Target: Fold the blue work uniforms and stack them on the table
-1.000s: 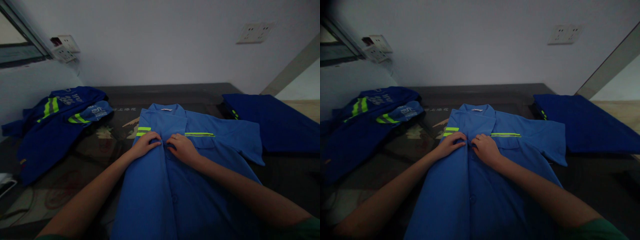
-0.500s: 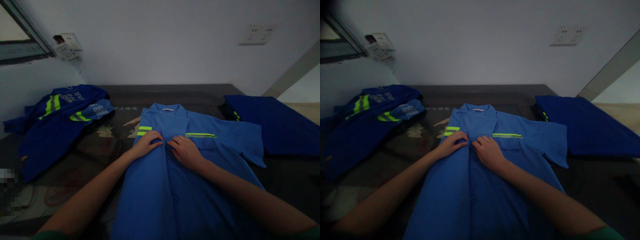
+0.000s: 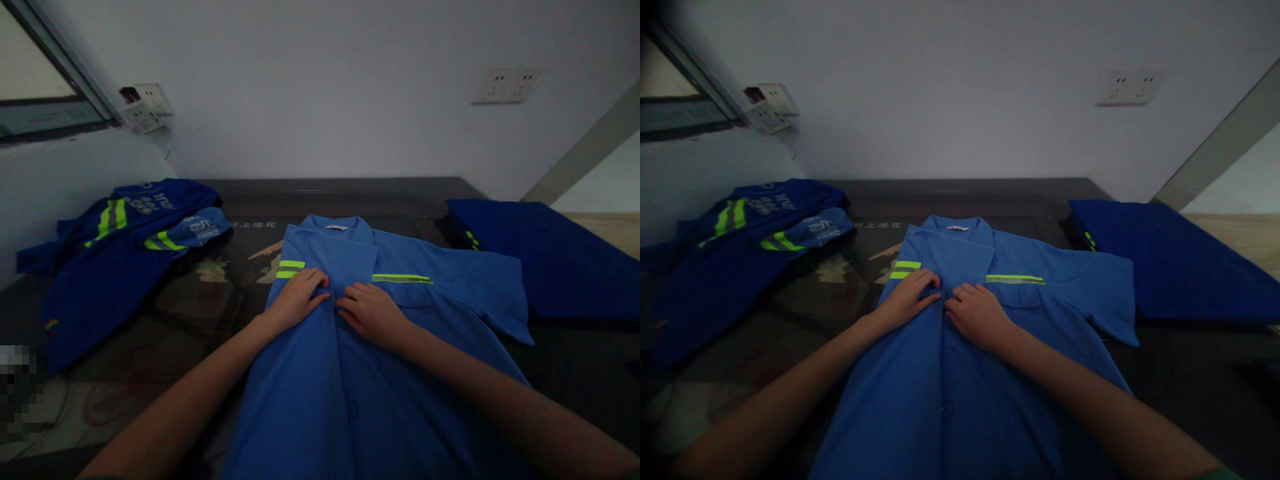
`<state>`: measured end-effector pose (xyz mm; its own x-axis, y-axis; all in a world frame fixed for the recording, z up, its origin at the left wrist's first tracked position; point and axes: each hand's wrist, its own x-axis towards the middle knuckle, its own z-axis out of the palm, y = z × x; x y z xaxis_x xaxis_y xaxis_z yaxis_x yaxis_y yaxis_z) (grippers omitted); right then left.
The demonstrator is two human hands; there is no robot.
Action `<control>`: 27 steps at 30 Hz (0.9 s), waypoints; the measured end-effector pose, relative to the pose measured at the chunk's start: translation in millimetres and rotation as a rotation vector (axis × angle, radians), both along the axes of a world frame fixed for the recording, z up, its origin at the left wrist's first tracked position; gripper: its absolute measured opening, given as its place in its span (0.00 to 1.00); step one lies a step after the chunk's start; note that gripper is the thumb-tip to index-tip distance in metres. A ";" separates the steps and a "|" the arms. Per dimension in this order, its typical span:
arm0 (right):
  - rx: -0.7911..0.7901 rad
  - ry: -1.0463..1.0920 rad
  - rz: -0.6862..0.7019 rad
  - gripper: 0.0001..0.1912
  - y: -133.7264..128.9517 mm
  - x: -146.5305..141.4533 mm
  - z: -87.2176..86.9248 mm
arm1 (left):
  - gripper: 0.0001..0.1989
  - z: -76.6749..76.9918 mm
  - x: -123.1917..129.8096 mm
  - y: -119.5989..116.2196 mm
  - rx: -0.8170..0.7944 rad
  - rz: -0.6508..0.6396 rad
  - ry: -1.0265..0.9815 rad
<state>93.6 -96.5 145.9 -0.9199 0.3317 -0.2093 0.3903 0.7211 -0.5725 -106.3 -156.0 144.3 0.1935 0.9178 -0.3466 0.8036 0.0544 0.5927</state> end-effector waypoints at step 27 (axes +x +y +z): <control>-0.066 -0.049 -0.297 0.21 47.4 -0.5 -39.4 | 0.27 -8.5 20.2 -12.4 -0.089 -0.116 0.320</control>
<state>93.1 -49.1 106.5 -0.7729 0.5688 -0.2812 0.6068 0.5334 -0.5893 -86.1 -168.4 135.7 0.1631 0.8595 -0.4844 0.9519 -0.0080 0.3064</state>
